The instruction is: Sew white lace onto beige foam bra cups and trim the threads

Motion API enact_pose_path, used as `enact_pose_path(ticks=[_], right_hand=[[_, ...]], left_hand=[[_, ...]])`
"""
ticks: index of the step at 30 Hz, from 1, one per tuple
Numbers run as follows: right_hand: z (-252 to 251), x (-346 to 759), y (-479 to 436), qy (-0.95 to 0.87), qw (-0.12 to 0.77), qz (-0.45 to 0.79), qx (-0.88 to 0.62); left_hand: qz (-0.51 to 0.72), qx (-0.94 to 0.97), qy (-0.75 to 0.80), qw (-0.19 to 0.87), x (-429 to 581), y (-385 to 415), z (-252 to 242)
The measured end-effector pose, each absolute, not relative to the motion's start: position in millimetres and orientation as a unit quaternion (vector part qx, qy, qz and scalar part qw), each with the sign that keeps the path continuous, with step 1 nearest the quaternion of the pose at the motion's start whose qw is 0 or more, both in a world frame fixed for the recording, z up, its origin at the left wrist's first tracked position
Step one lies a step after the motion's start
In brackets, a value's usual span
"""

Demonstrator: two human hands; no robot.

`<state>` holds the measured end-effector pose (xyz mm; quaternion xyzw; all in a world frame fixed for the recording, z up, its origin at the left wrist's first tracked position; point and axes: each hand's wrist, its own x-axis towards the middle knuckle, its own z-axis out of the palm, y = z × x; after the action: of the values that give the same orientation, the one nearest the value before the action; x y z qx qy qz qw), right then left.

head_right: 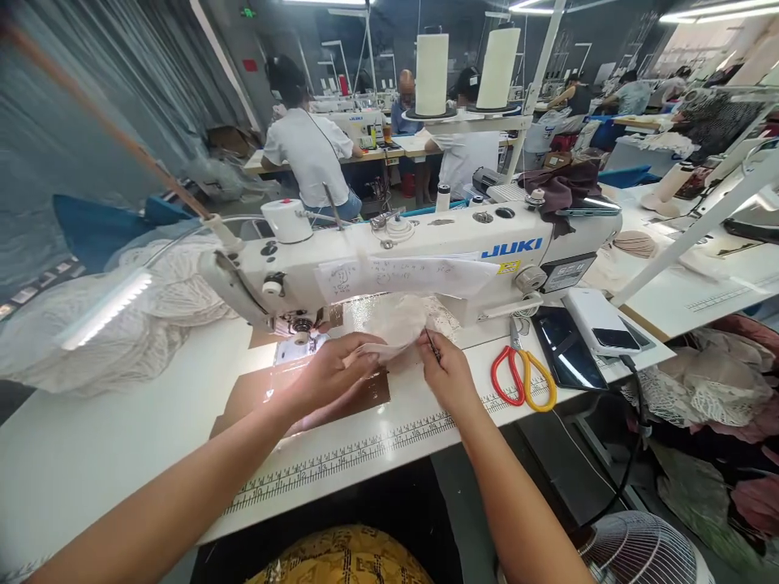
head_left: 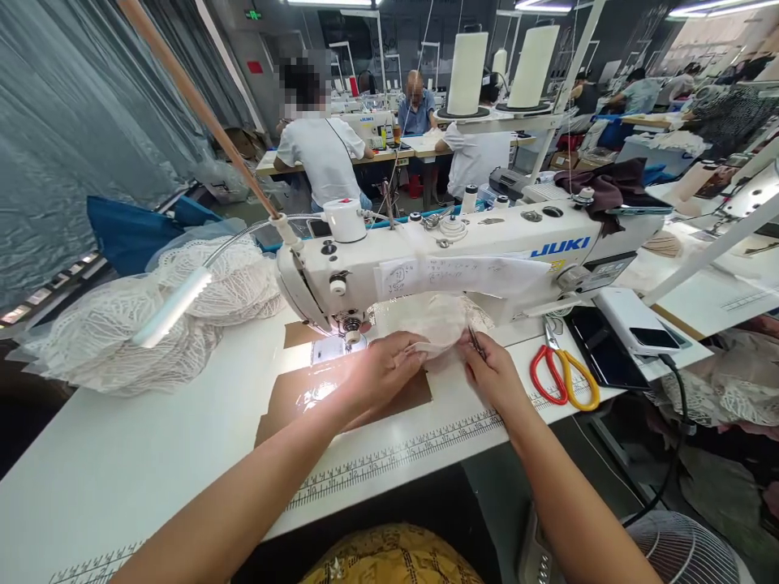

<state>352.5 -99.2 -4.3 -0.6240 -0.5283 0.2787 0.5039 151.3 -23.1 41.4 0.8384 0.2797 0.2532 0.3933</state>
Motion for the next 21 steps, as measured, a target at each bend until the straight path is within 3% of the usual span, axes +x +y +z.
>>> enact_pose_path(ticks=[5, 10, 12, 14, 17, 21], right_hand=[[2, 342, -120, -0.573, 0.457, 0.214, -0.645], [-8, 316, -126, -0.733, 0.264, 0.080, -0.622], [-6, 303, -126, -0.750, 0.281, 0.045, -0.597], [3, 286, -127, -0.744, 0.354, 0.088, -0.560], [26, 253, -127, -0.723, 0.436, 0.249, -0.475], [45, 203, -120, -0.710, 0.385, 0.406, -0.428]], left_hand=[[0.331, 0.820, 0.256, 0.390, 99, -65, 51], [0.375, 0.737, 0.323, 0.460, 52, -81, 49], [0.373, 0.712, 0.327, 0.498, 39, -82, 45], [0.373, 0.706, 0.333, 0.501, 29, -83, 41], [0.389, 0.728, 0.335, 0.454, 18, -85, 38], [0.374, 0.764, 0.338, 0.403, 4, -87, 39]])
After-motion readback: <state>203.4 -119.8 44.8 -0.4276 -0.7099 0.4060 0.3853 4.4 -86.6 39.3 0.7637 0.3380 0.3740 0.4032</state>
